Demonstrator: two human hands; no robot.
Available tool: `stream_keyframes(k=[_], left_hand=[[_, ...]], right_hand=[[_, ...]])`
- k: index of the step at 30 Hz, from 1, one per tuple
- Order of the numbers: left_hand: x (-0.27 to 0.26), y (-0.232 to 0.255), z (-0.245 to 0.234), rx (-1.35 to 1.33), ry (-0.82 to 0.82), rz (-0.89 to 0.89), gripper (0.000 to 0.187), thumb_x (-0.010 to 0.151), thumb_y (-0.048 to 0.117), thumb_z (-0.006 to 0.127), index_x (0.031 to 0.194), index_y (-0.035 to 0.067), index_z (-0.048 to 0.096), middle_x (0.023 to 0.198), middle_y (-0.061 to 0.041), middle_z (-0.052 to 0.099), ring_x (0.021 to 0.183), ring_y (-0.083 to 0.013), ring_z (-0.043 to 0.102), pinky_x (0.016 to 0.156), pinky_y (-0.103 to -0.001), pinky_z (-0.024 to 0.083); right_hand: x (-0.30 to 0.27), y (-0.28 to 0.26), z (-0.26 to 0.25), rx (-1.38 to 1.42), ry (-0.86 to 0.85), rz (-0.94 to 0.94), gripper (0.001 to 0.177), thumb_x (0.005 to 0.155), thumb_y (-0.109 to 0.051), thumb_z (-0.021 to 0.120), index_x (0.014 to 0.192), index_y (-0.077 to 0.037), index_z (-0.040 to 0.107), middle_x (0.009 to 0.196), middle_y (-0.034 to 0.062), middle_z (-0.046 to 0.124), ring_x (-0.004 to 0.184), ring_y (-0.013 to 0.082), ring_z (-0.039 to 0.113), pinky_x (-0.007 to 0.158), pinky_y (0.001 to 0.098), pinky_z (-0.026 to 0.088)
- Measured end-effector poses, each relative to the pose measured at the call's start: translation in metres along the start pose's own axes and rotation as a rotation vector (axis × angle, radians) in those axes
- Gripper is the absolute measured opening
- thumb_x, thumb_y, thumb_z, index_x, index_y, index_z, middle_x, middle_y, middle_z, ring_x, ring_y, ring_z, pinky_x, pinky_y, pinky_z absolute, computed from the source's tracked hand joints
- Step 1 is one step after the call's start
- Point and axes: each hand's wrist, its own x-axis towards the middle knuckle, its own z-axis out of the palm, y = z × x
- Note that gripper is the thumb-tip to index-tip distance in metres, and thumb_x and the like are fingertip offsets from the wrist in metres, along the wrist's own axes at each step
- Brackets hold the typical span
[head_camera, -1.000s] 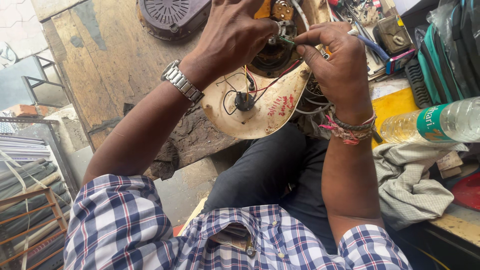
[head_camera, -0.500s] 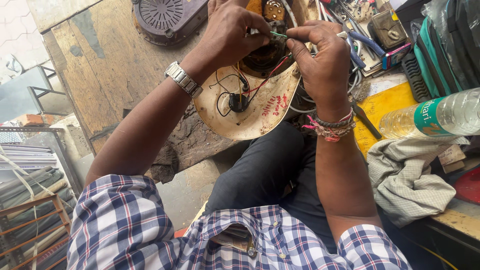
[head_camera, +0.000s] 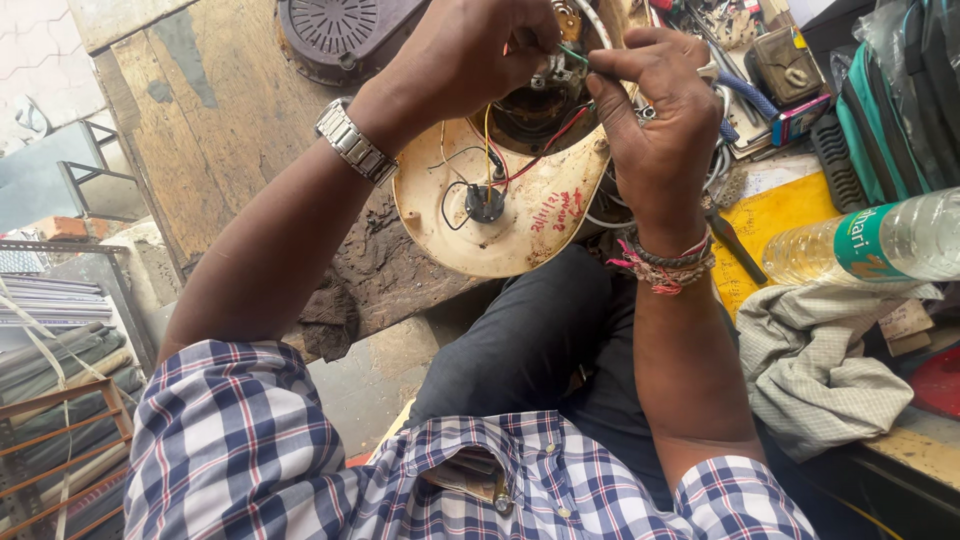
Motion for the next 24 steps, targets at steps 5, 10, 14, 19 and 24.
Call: stream_keyframes(k=[5,10,14,19,24], left_hand=[[-0.003,-0.002,0.006,-0.007,0.017,-0.062,0.011,0.088,0.003,0.076,0.099,0.005,0.075,0.088,-0.011,0.076,0.079,-0.0221,0.076,0.070,-0.034,0.061],[-0.005,0.000,0.015,0.173,0.029,-0.021,0.006,0.088,0.003,0.078,0.091,0.007,0.076,0.085,-0.010,0.074,0.080,-0.0271,0.072,0.073,-0.042,0.056],[-0.012,0.001,0.020,0.252,0.067,0.037,0.007,0.085,0.006,0.079,0.089,0.009,0.075,0.085,-0.006,0.073,0.088,-0.0279,0.066,0.082,-0.043,0.052],[-0.016,0.000,0.023,0.279,0.057,0.035,0.007,0.089,0.006,0.079,0.092,0.009,0.073,0.089,-0.005,0.072,0.093,-0.0263,0.065,0.089,-0.042,0.050],[-0.018,0.000,0.026,0.311,0.060,0.036,0.008,0.088,0.005,0.077,0.094,0.009,0.074,0.093,-0.005,0.072,0.100,-0.0263,0.064,0.092,-0.042,0.051]], right_hand=[[0.000,0.005,0.005,-0.022,-0.017,0.035,0.015,0.102,-0.002,0.082,0.115,-0.004,0.077,0.110,0.0094,0.074,0.118,0.0259,0.065,0.103,0.0374,0.053],[-0.001,0.011,0.006,-0.077,-0.027,0.010,0.015,0.100,-0.001,0.083,0.113,-0.004,0.077,0.109,0.0098,0.074,0.117,0.0271,0.065,0.100,0.0387,0.053],[-0.001,0.011,0.006,-0.091,-0.040,0.010,0.020,0.095,0.001,0.081,0.113,-0.004,0.077,0.110,0.0102,0.073,0.119,0.0279,0.064,0.101,0.0390,0.053],[-0.002,0.011,0.006,-0.107,-0.045,0.003,0.020,0.094,0.001,0.082,0.113,-0.005,0.078,0.110,0.0093,0.074,0.119,0.0276,0.064,0.102,0.0388,0.053],[-0.002,0.010,0.005,-0.129,-0.046,-0.011,0.018,0.096,-0.001,0.084,0.113,-0.004,0.078,0.110,0.0097,0.074,0.120,0.0278,0.063,0.102,0.0398,0.052]])
